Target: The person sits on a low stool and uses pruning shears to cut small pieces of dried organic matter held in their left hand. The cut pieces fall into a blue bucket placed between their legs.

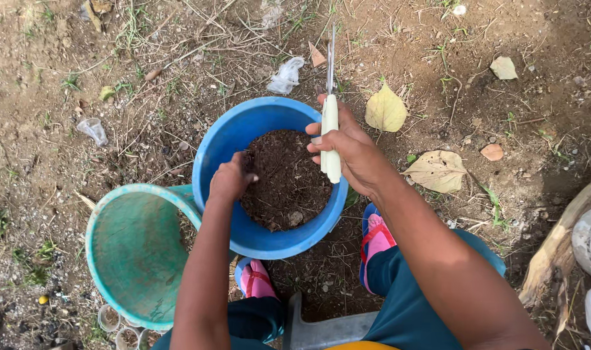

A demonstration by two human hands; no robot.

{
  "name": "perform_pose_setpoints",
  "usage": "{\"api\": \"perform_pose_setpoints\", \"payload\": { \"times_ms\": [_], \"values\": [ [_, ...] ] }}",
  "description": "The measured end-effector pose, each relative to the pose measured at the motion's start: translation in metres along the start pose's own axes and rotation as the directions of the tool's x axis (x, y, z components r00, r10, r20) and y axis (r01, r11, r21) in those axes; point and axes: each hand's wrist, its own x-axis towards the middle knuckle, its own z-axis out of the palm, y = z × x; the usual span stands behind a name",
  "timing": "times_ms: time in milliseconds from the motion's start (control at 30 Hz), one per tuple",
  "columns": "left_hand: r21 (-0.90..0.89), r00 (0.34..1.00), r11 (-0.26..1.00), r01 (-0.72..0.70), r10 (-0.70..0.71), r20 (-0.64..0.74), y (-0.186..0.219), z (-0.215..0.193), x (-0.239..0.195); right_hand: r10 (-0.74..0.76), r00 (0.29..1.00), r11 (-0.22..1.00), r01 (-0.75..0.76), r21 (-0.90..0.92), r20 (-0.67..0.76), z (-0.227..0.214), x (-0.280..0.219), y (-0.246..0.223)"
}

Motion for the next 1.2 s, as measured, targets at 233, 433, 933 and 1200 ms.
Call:
{"api": "perform_pose_setpoints", "payload": {
  "times_ms": [233,433,933,1200],
  "values": [
    [-0.057,0.88,0.943,-0.326,0.281,-0.382,-0.021,0.088,0.032,0.004,1.0,1.0,-0.004,0.011,0.012,-0.001,0.0,-0.001],
    [0.054,0.949,0.983,-0.173,0.181,-0.258,0.005,0.117,0.032,0.011,1.0,1.0,-0.011,0.001,-0.002,-0.002,-0.001,0.002],
    [-0.526,0.997,0.85,0.027,-0.059,-0.045,0.024,-0.014,-0.007,0.013,1.0,1.0,-0.013,-0.02,0.008,-0.002,0.002,0.004],
    [-0.16,0.997,0.986,-0.037,0.026,-0.07,0.023,0.059,0.02,0.006,1.0,1.0,-0.006,-0.016,0.016,0.0,0.002,0.003]
  ]
}}
